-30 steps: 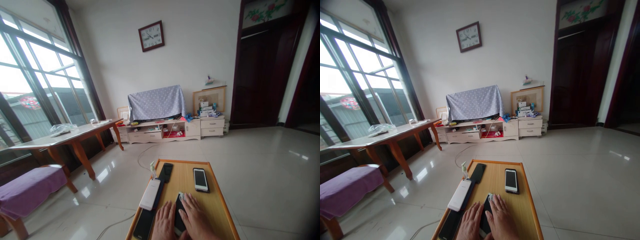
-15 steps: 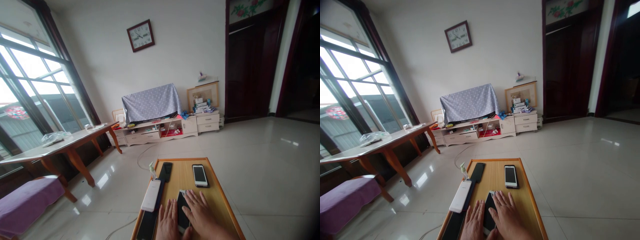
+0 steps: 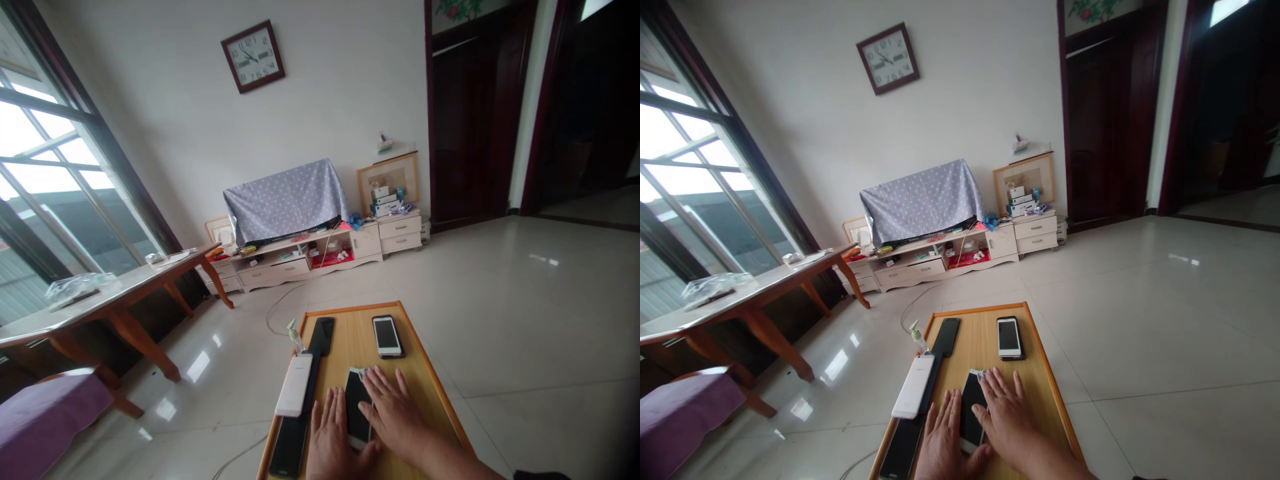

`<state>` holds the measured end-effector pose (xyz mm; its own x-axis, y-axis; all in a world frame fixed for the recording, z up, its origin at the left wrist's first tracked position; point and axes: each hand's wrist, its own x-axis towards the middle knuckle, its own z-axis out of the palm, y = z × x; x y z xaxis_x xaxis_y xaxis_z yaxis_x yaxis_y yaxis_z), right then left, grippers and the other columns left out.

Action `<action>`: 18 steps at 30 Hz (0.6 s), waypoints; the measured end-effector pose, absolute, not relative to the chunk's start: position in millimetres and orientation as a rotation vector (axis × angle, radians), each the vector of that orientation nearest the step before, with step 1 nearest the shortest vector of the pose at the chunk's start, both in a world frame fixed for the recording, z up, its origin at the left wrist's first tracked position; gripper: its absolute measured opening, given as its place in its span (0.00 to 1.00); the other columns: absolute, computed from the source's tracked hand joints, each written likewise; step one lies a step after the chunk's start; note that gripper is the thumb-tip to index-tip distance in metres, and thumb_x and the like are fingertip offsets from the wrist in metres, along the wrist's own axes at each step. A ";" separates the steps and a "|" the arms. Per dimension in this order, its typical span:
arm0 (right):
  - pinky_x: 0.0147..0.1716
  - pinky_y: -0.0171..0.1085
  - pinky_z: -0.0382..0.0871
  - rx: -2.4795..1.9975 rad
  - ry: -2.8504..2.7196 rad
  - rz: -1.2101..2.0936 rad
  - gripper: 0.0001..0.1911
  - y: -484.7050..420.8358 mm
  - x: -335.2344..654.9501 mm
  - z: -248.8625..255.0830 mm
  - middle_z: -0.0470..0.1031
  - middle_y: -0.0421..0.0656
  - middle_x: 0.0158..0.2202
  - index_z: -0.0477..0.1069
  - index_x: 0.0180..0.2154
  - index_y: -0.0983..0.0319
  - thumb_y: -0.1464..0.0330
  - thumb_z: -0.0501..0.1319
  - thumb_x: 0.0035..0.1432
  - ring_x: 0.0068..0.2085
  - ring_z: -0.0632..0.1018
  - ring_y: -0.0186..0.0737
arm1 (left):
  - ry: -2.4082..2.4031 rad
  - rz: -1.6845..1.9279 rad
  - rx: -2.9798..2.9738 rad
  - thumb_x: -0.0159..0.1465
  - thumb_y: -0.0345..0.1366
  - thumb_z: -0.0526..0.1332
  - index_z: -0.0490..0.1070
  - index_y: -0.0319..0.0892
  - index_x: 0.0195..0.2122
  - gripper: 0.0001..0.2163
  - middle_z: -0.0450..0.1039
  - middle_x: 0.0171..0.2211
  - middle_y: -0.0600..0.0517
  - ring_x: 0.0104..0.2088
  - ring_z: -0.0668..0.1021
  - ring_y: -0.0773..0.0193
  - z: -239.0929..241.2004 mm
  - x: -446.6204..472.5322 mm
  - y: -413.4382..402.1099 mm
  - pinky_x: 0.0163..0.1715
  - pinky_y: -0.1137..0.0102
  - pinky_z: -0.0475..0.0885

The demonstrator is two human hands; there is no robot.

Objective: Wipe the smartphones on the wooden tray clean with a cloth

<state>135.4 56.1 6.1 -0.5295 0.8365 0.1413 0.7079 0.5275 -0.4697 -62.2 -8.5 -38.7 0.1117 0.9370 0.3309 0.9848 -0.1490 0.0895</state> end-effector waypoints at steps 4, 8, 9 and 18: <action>0.69 0.66 0.36 -1.224 -2.468 0.599 0.38 40.9 135.0 16.6 0.53 0.51 0.71 0.54 0.70 0.59 0.43 0.42 0.69 0.72 0.53 0.57 | -2.010 -0.408 -2.239 0.60 0.57 0.60 0.49 0.41 0.72 0.44 0.55 0.70 0.46 0.69 0.62 0.46 -37.9 -64.3 -7.1 0.68 0.50 0.58; 0.68 0.67 0.39 -1.052 -2.584 0.762 0.35 16.5 131.7 19.2 0.54 0.49 0.70 0.56 0.69 0.55 0.45 0.45 0.69 0.71 0.55 0.59 | -2.051 -0.275 -2.285 0.61 0.43 0.58 0.47 0.44 0.73 0.39 0.51 0.71 0.49 0.70 0.61 0.50 -44.6 -74.6 -3.1 0.69 0.54 0.57; 0.68 0.67 0.39 -1.030 -2.597 0.783 0.35 14.9 132.4 20.2 0.54 0.48 0.70 0.56 0.69 0.54 0.46 0.45 0.69 0.71 0.54 0.59 | -2.062 -0.265 -2.293 0.61 0.42 0.57 0.47 0.44 0.73 0.39 0.50 0.71 0.49 0.70 0.60 0.51 -44.9 -75.2 -2.9 0.69 0.54 0.56; 0.68 0.66 0.28 -1.368 -2.473 0.641 0.39 37.4 141.0 38.5 0.49 0.52 0.72 0.52 0.71 0.61 0.44 0.43 0.69 0.73 0.46 0.59 | -2.118 -0.365 -2.282 0.62 0.55 0.58 0.48 0.40 0.72 0.42 0.51 0.71 0.46 0.70 0.59 0.46 -25.5 -56.8 -8.6 0.70 0.48 0.54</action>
<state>141.0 37.4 38.5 -0.5313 0.8472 0.0008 0.7403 0.4647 -0.4859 -56.8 -8.6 -25.5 0.0599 0.9829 0.1742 0.9845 -0.0871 0.1526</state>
